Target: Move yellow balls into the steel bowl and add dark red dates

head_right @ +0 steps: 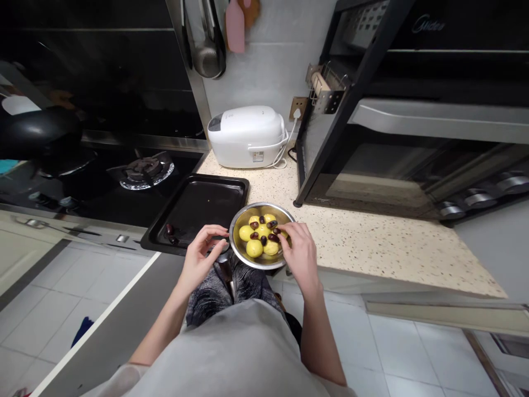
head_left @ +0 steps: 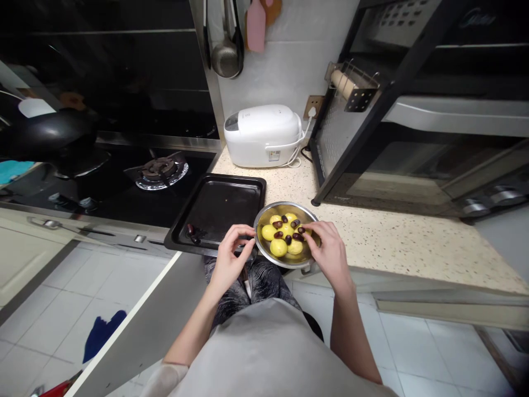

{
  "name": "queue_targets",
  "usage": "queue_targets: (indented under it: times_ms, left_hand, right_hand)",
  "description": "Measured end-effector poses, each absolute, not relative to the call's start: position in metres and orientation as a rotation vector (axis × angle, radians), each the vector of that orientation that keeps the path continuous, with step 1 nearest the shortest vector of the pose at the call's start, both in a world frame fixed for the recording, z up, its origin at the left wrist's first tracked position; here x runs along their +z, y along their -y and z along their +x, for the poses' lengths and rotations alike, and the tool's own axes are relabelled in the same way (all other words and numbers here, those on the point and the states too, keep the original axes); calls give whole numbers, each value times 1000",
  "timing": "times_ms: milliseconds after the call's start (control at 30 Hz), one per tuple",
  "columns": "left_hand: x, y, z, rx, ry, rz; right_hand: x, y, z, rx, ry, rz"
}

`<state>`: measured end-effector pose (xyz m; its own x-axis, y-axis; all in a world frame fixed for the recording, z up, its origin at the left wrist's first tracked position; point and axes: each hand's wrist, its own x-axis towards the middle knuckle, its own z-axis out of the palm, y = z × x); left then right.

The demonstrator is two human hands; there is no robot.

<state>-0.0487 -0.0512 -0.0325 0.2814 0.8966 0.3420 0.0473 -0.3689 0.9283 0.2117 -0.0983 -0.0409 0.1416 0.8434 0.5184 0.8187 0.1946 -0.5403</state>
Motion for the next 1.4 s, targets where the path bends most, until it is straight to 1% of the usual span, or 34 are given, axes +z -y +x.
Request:
queue_targets:
  times_ms: [167,333,400,500,633,733,900,1000,1200,1400]
  left_hand:
    - [-26,39,-66,1286,-998,1795]
    - [-26,12,-110,1349,-1373,2029]
    - [-30,4,-133,1260,-1579,2119]
    - [-36,-2,-162,1000,-1799,2194]
    - [-41,-3,-175,656,-1809,2210]
    - [-46,-4,-172,584,-1856,2187]
    - [-54,-10,-164,525,-2071,2127]
    - [-53,-14,-160,474,-2102,2122]
    - [-49,-15,-156,511,-2089,2033]
    - [-52,-18,-156,771,-2078,1961]
  right_hand:
    - [-42,96,209,38,1668,-1617]
    - [-45,98,216,1,1668,-1591]
    - [-48,98,219,-22,1659,-1572]
    - [-53,96,219,-46,1641,-1555]
    - [-52,94,215,-51,1635,-1526]
    - [-48,95,213,-53,1640,-1506]
    - [-46,96,214,-60,1631,-1500]
    - [-45,96,214,-49,1637,-1508]
    - [-39,94,207,-57,1628,-1483]
    - [-31,97,203,-63,1585,-1486]
